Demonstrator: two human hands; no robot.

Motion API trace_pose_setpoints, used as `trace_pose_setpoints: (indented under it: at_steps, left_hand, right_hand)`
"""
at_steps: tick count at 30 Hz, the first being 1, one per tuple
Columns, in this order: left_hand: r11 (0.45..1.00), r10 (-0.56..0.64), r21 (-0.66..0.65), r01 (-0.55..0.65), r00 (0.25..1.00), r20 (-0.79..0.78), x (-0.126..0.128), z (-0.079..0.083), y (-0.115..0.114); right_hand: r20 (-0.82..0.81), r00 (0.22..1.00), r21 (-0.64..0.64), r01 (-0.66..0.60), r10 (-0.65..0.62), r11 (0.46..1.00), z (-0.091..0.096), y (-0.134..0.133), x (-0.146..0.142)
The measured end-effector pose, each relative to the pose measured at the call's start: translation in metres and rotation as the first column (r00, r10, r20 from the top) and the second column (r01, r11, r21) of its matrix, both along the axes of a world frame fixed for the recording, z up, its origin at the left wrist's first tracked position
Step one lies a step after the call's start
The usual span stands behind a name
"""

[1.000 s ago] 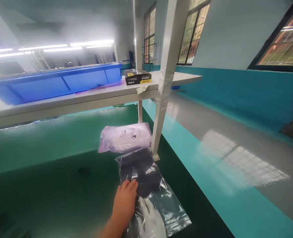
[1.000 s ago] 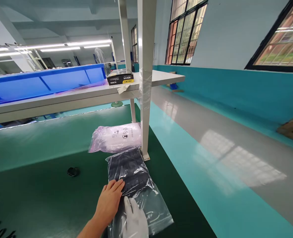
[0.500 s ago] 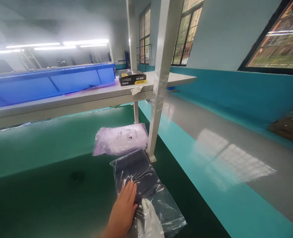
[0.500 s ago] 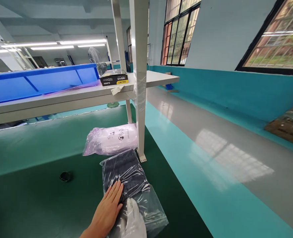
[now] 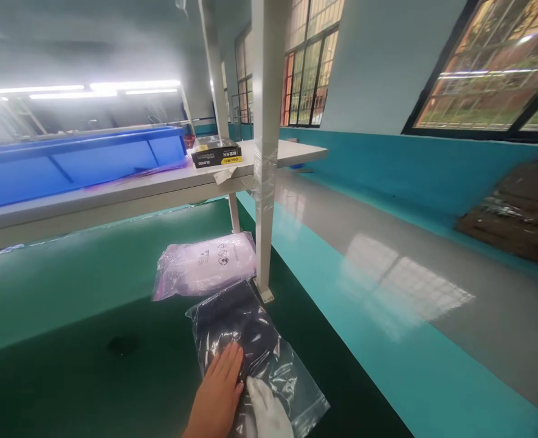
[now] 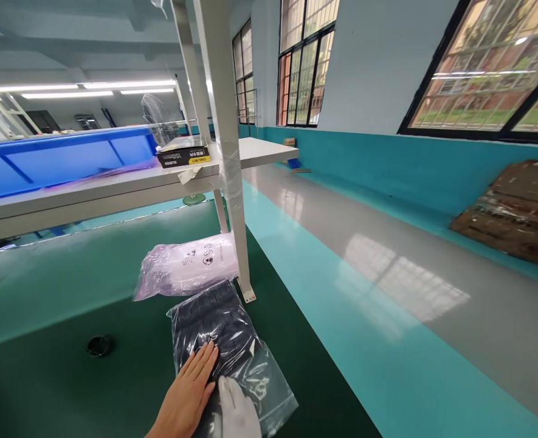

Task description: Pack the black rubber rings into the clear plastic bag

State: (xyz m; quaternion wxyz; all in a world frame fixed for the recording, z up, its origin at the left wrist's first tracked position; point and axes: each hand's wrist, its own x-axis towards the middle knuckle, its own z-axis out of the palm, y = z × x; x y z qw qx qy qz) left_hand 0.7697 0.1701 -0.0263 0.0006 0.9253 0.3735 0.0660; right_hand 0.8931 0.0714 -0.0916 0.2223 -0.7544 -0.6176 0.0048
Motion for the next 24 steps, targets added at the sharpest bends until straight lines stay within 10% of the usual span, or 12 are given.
trace_pose_setpoints:
  at_steps: [24]
  left_hand:
    - [0.958, -0.174, 0.21, 0.194, 0.979, -0.109, 0.03, 0.008, 0.02]
  right_hand:
    - [0.087, 0.995, -0.045, 0.049, -0.045, 0.998, 0.022, -0.002, 0.026]
